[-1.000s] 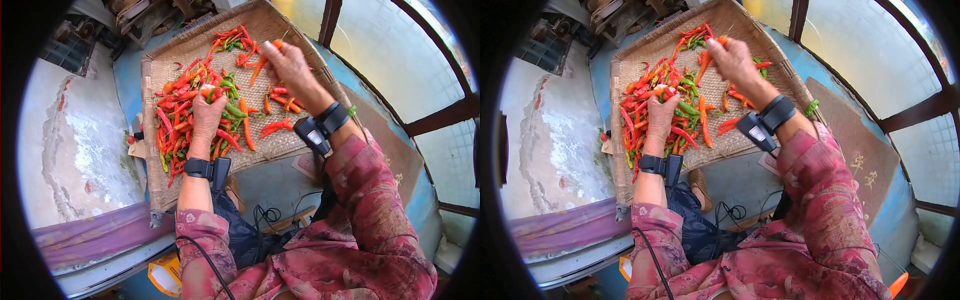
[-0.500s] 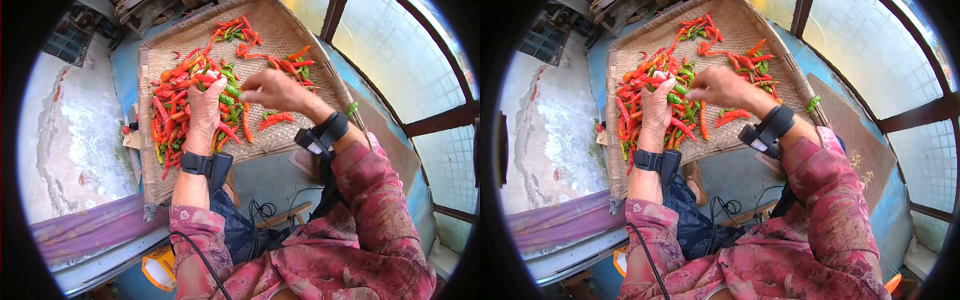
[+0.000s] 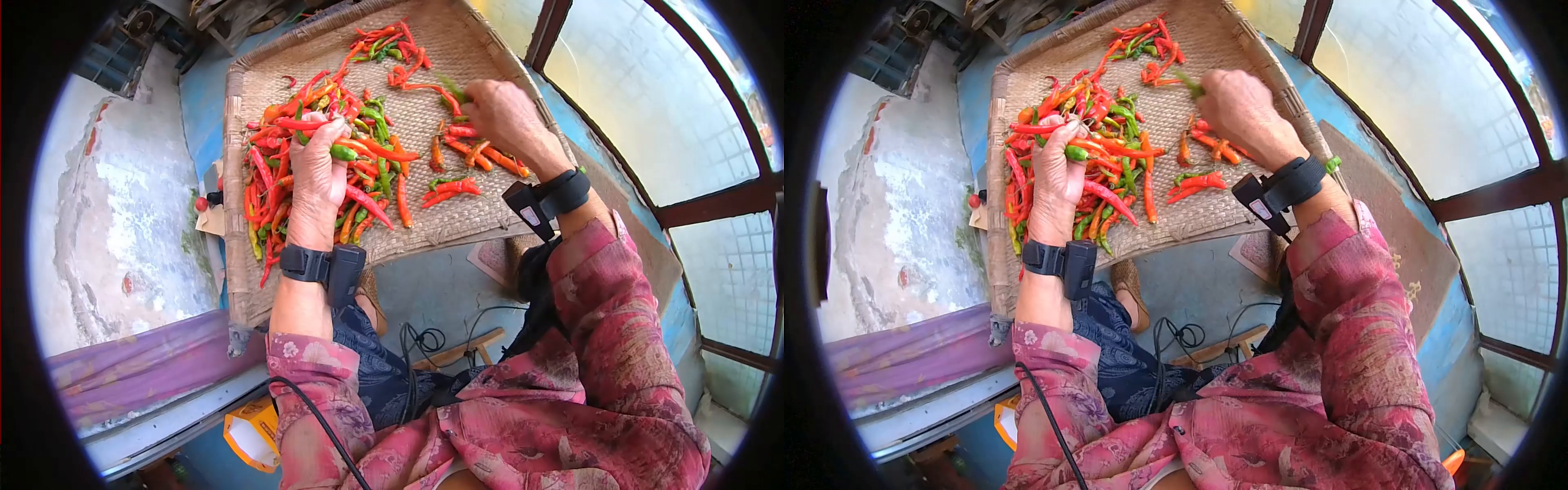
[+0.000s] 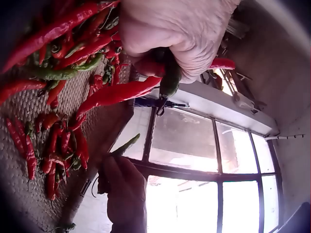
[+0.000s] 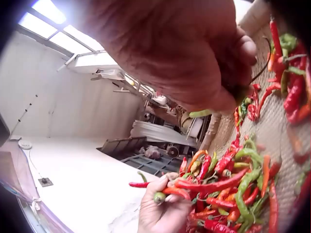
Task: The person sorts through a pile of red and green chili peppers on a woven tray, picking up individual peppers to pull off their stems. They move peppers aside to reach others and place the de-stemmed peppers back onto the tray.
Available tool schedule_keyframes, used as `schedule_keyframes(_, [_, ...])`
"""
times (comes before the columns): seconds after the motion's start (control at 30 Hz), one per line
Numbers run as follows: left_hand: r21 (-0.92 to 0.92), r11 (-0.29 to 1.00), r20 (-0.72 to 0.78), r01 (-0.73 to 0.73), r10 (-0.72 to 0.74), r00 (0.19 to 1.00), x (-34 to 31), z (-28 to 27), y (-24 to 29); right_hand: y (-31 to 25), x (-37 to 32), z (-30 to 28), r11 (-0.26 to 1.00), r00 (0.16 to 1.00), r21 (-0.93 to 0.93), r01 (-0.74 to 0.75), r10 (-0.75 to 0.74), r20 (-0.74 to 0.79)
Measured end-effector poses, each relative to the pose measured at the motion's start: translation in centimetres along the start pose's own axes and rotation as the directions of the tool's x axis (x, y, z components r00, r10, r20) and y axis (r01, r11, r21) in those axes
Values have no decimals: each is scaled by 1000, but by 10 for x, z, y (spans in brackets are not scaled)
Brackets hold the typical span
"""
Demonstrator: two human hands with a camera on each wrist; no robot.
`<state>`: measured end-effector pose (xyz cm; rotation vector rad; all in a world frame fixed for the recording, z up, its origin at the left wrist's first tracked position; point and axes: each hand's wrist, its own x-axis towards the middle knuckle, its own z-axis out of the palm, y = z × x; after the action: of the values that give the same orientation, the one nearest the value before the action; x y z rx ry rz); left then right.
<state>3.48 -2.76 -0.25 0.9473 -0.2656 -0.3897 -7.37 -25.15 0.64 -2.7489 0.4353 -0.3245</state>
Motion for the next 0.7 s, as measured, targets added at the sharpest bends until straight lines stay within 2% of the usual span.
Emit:
schedule_keyframes(0.03, [0, 1000, -3, -2, 2, 1000, -2, 2, 1, 2, -1, 1, 1000, 1000, 0, 3, -3, 1])
schedule_keyframes(0.07, [-5, 1000, 7, 15, -15, 1000, -4, 5, 1, 3, -1, 3, 994, 982, 10, 109, -106, -153])
schedule_keyframes(0.1, [-11, 999, 18, 33, -32, 999, -5, 8, 1, 1, -2, 1, 977, 931, 4, 214, -203, -305])
schedule_keyframes(0.13, [-13, 999, 20, 44, -43, 999, -7, 10, 0, -13, -6, -8, 945, 988, 289, 152, -143, -51])
schedule_keyframes(0.17, [-14, 999, 19, 44, -44, 999, -7, 11, -1, -13, -3, 7, 855, 954, 432, 287, -294, -52])
schedule_keyframes(0.23, [-64, 997, 71, 41, -36, 997, -7, 14, -4, -40, -16, 6, 788, 921, 566, 242, -371, 122])
schedule_keyframes(0.37, [-97, 994, 120, 58, -47, 992, -7, 17, -9, -53, -17, 21, 804, 895, 486, 343, -436, 90])
schedule_keyframes(0.43, [-111, 989, 117, 102, -89, 989, -8, 18, -9, -49, -13, 21, 816, 897, 420, 396, -442, 13])
schedule_keyframes(0.5, [-48, 994, 81, 101, -97, 992, -7, 16, -6, -38, -9, 18, 841, 917, 400, 365, -399, 1])
schedule_keyframes(0.57, [11, 995, 38, 102, -102, 994, -8, 13, -7, -21, -4, 14, 967, 975, 129, 221, -221, -14])
schedule_keyframes(0.63, [53, 983, 37, 173, -175, 984, -9, 9, -9, -5, 0, 6, 987, 997, -144, 66, -60, 40])
schedule_keyframes(0.7, [79, 984, 78, 161, -167, 983, -11, 10, -12, 0, -3, 3, 986, 998, -158, 58, -62, -22])
